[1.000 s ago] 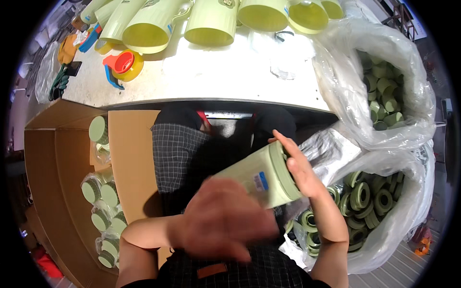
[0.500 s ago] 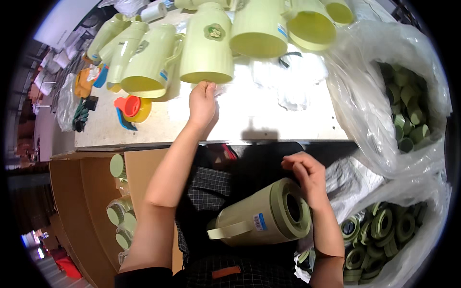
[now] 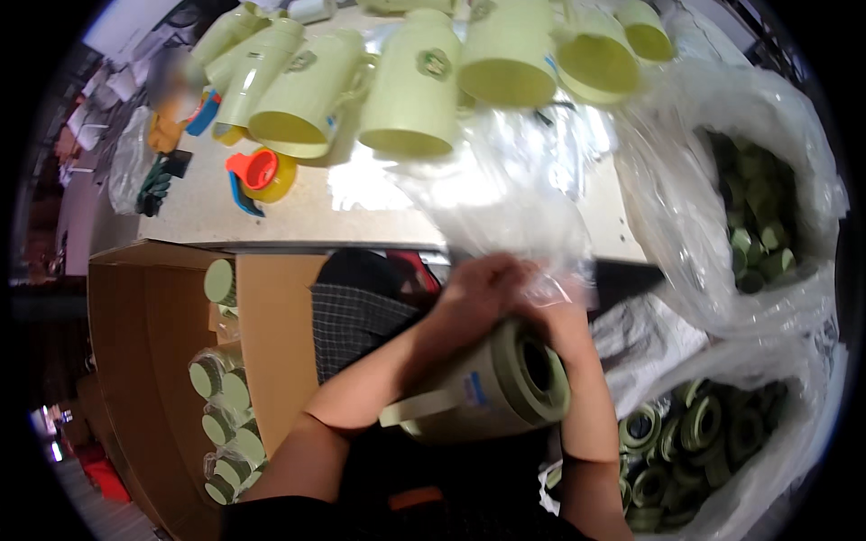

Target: The person places lids on plastic containers, inserts the containers into plastic bags, and then packs the bagged containers into a cardboard box. After filling the box, the person closes the flaps and seals it with tape using a hand dispenser.

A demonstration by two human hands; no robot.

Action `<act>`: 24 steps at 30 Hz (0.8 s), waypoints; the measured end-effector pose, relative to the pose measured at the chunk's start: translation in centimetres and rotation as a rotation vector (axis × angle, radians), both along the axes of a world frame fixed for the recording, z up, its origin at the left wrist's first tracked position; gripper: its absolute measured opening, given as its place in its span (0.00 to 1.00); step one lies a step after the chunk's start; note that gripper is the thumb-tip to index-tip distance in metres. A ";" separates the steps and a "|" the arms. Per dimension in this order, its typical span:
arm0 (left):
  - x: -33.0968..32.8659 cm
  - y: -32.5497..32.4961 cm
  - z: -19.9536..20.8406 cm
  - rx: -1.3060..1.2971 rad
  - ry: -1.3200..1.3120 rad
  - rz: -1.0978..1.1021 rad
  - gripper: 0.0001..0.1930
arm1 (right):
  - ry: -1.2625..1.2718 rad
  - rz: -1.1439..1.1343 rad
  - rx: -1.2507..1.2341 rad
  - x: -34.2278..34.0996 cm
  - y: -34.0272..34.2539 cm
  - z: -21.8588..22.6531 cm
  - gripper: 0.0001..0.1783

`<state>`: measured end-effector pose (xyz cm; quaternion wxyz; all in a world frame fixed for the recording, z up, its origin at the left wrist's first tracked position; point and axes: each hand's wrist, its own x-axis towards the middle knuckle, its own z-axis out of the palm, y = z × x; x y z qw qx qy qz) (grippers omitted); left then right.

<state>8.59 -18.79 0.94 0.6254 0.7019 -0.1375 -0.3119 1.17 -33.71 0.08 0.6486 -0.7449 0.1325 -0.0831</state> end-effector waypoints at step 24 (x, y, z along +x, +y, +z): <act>-17.7 24.4 -2.0 0.759 -0.947 0.418 0.32 | 0.279 0.779 0.262 -11.6 14.9 -4.8 0.36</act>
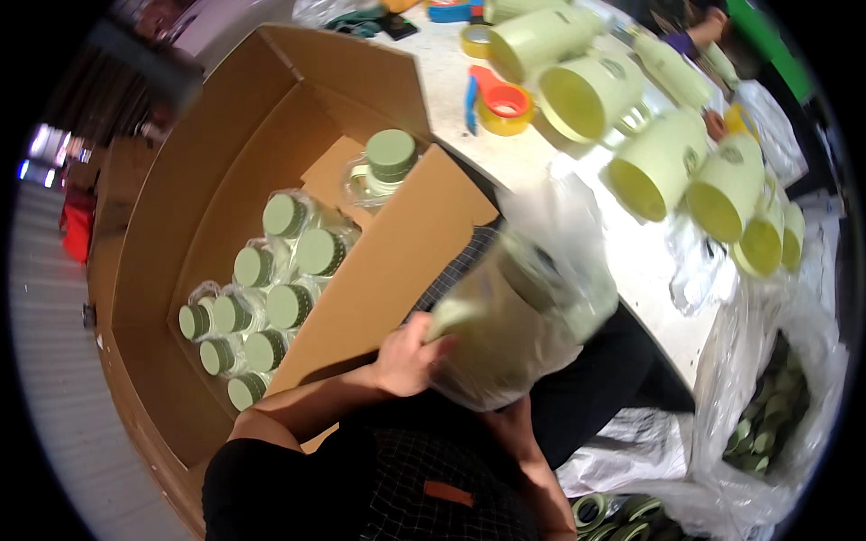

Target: The person places lids on plastic containers, inserts the containers into plastic bags, and then packs the bagged containers into a cardboard box. After filling the box, the person closes the flaps and seals it with tape using a hand dispenser.

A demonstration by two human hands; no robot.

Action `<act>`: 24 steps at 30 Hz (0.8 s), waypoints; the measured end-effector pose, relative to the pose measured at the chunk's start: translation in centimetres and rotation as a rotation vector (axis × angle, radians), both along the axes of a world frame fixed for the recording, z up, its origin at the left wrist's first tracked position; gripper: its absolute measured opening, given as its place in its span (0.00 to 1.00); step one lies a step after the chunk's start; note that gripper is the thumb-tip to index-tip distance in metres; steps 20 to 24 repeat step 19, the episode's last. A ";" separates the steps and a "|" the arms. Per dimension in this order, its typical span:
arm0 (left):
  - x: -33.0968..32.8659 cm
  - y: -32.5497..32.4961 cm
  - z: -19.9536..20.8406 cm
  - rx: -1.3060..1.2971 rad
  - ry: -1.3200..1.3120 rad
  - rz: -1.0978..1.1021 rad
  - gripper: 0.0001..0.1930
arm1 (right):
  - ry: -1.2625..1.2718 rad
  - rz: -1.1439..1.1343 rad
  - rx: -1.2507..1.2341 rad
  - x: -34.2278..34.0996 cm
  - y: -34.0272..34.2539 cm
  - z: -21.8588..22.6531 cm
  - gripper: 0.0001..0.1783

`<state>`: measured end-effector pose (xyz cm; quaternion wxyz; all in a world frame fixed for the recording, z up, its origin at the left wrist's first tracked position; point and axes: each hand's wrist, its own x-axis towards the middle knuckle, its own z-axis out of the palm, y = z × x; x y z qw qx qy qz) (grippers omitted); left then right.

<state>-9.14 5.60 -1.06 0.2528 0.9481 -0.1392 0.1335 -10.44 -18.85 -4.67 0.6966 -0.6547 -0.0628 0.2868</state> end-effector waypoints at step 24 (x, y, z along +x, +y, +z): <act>19.2 30.5 -12.1 -0.002 0.319 0.296 0.23 | -0.446 -0.324 -0.253 13.1 1.7 5.7 0.22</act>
